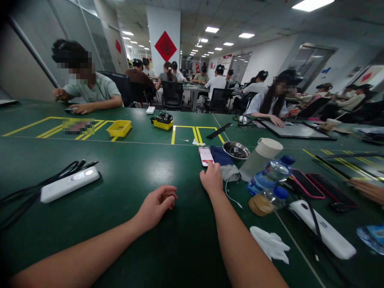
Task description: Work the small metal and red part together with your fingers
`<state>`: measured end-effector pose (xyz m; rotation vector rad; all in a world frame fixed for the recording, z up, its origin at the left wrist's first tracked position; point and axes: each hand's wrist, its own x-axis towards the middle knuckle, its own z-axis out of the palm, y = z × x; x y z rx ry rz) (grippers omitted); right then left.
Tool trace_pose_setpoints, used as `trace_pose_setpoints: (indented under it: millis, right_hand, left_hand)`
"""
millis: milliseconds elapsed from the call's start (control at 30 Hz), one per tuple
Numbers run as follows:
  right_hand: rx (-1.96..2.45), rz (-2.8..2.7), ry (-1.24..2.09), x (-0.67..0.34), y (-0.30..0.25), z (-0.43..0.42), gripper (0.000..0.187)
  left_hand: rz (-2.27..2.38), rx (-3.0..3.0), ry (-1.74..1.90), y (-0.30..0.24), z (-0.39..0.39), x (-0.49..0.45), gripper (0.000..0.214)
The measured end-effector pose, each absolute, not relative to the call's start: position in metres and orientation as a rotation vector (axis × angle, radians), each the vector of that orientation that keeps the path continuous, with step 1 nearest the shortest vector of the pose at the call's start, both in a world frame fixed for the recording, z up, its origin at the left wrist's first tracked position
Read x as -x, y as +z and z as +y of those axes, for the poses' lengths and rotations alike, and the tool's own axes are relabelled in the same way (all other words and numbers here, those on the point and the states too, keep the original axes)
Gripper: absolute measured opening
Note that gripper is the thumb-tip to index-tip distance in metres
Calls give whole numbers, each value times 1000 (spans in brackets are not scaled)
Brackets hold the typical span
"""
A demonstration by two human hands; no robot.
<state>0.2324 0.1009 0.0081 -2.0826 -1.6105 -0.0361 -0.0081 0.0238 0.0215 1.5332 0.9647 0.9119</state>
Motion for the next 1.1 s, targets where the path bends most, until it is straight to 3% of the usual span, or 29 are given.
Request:
trace_pose_setpoints:
  millis: [200, 600, 700, 800, 967, 1100]
  right_hand:
    - [2184, -1676, -232, -233, 3, 120, 65]
    - [2144, -1681, -155, -237, 3, 135, 57]
    - [2030, -1674, -211, -228, 9, 123, 65]
    - [1808, -1792, -264, -210, 16, 101, 54]
    - [1623, -1898, 31, -171, 19, 54, 23]
    - [1546, -1712, 478, -142, 19, 25, 34]
  left_hand:
    - [986, -1523, 882, 23, 26, 9, 28]
    - [986, -1535, 901, 27, 25, 10, 28]
    - [1013, -1572, 910, 25, 27, 10, 30]
    - [1060, -1565, 964, 19, 32, 10, 29]
    - [1122, -1436, 1101, 12, 41, 11, 19]
    - [1128, -1289, 1205, 11, 43, 13, 20]
